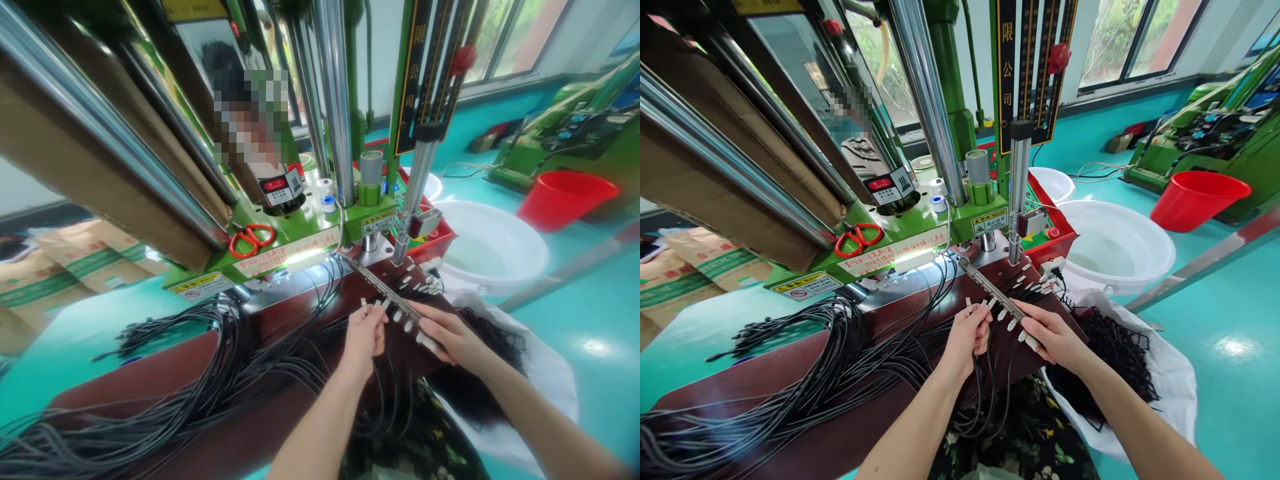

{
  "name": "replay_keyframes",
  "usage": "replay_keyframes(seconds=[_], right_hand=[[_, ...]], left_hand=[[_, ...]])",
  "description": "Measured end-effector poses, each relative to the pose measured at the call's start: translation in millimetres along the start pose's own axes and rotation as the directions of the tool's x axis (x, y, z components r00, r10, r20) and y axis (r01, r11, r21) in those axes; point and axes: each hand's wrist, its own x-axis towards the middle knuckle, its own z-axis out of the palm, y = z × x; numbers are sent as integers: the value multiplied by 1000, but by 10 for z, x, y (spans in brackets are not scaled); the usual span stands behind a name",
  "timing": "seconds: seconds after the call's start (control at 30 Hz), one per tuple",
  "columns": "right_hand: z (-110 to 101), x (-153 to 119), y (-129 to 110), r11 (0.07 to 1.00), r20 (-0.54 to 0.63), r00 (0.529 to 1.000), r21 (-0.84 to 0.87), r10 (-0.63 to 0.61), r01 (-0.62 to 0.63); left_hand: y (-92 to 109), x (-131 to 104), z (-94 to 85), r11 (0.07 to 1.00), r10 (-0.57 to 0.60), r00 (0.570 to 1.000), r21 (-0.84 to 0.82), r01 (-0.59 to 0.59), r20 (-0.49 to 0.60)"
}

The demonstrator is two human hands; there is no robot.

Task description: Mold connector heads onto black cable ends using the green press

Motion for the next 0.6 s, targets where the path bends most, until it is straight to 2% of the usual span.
replay_keyframes(seconds=[0.33,0.4,0.5,0.53,0.6], right_hand=[[-4,36,70,996,11,1000,-92,18,-17],[-2,33,52,997,27,1000,-76,9,-6],[1,17,-10,999,51,999,-49,10,-8],[0,12,-31,999,59,998,-49,13,-11],[-7,10,-57,999,75,997,-49,19,-15]], left_hand=[[-25,1,-14,998,52,997,44,-50,-49],[-19,26,-36,990,119,992,76,-115,-50],[16,72,-94,951,280,952,168,-259,-121],[32,83,-113,944,298,944,193,-269,-141],[62,92,-139,953,254,956,206,-222,-147]])
